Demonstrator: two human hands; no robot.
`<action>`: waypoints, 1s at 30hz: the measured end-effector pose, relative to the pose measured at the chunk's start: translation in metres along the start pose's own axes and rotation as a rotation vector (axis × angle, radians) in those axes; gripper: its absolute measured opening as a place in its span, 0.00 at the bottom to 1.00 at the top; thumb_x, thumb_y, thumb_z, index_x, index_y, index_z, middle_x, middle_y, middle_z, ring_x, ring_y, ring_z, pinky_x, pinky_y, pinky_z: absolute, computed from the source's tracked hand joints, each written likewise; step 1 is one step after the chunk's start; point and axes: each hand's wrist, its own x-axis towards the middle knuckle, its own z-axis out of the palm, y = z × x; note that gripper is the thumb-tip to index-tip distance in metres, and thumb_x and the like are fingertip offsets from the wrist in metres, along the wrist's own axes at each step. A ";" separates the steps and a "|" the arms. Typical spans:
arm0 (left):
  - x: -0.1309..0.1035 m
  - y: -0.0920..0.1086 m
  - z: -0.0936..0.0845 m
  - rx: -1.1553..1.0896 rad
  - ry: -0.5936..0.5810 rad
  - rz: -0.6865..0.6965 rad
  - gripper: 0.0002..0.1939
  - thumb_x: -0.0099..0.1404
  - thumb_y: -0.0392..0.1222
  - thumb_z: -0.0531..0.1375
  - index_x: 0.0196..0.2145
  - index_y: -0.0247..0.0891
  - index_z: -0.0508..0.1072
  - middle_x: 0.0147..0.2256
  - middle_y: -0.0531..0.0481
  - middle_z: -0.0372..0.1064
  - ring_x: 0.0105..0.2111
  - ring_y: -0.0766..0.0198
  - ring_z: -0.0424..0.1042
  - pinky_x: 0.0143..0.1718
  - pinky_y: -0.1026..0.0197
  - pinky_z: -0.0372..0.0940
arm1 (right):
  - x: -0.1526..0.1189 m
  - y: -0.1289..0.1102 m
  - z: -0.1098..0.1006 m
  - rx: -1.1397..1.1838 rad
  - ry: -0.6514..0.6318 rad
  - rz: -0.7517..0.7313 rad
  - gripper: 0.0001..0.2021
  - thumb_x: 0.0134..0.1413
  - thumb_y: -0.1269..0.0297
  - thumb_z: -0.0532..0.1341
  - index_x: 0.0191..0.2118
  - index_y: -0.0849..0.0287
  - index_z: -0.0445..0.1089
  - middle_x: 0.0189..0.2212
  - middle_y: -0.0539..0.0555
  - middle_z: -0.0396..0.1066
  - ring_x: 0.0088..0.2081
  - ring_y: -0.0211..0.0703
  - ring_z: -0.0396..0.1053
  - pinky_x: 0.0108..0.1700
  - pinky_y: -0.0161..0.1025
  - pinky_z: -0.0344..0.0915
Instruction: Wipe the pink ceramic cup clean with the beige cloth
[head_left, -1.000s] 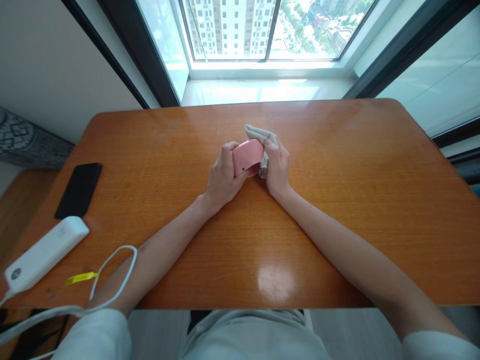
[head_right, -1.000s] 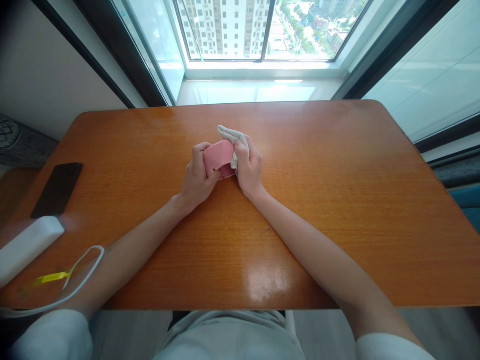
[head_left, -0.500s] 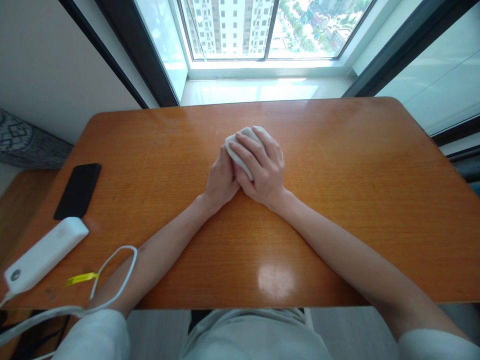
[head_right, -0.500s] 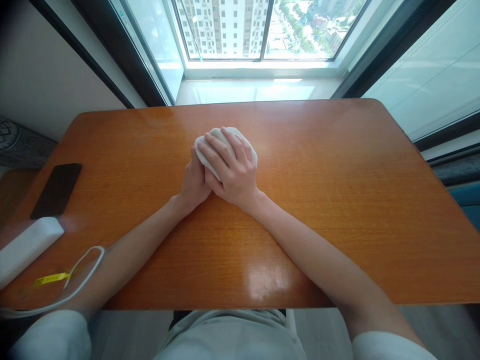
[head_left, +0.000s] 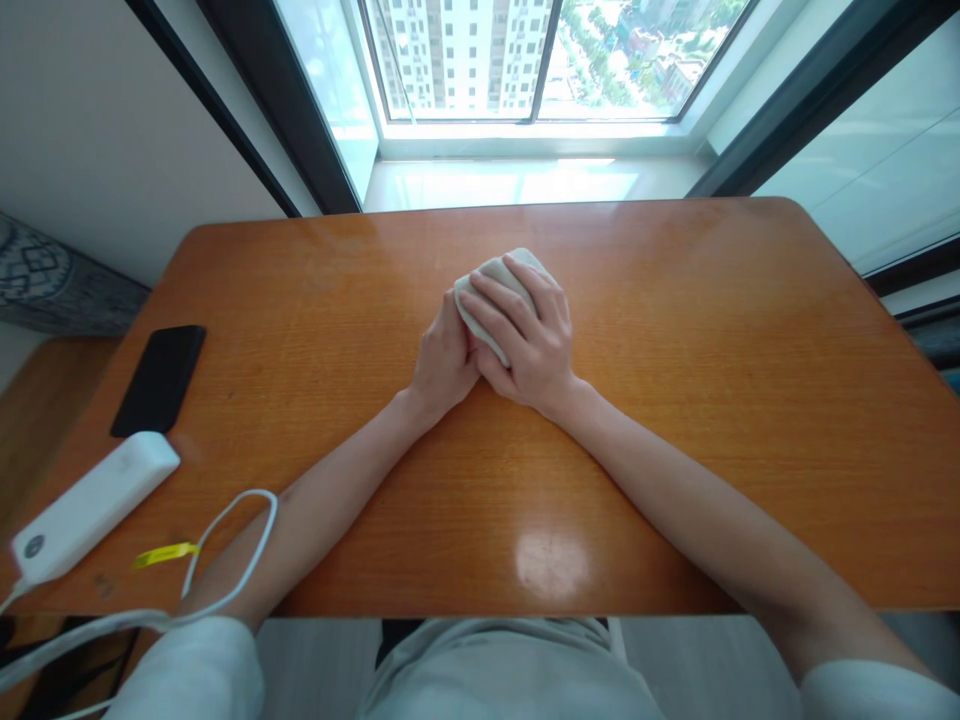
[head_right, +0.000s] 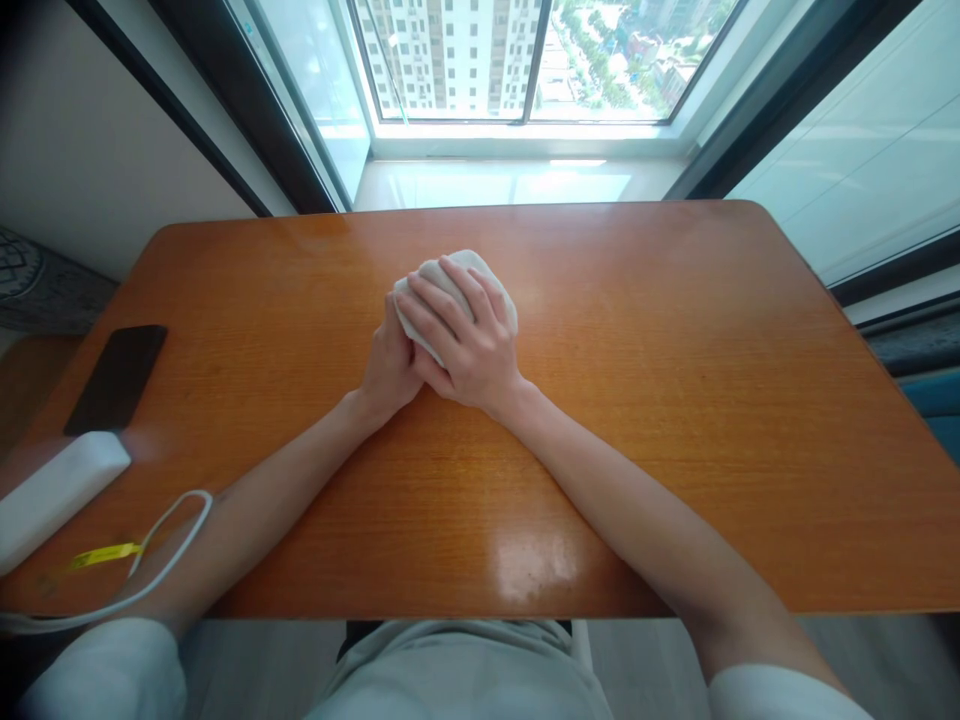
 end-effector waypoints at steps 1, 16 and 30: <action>0.000 0.000 0.000 -0.001 0.002 -0.009 0.21 0.83 0.59 0.57 0.67 0.52 0.62 0.57 0.41 0.78 0.53 0.45 0.84 0.52 0.39 0.81 | 0.000 -0.002 0.000 -0.009 -0.007 -0.008 0.25 0.74 0.51 0.58 0.70 0.37 0.76 0.71 0.45 0.78 0.79 0.62 0.67 0.84 0.67 0.58; -0.001 -0.004 0.003 0.029 0.014 0.037 0.23 0.84 0.58 0.56 0.68 0.46 0.62 0.60 0.38 0.77 0.57 0.45 0.84 0.56 0.41 0.81 | -0.001 0.001 0.004 -0.040 0.069 -0.110 0.27 0.76 0.55 0.59 0.76 0.39 0.70 0.72 0.51 0.77 0.77 0.65 0.69 0.81 0.67 0.61; 0.002 0.008 0.003 0.062 -0.005 0.004 0.24 0.80 0.52 0.61 0.66 0.45 0.59 0.60 0.39 0.76 0.54 0.47 0.82 0.52 0.45 0.78 | 0.001 0.011 0.004 0.101 0.176 0.182 0.24 0.83 0.56 0.49 0.69 0.46 0.77 0.66 0.55 0.81 0.70 0.56 0.77 0.74 0.60 0.73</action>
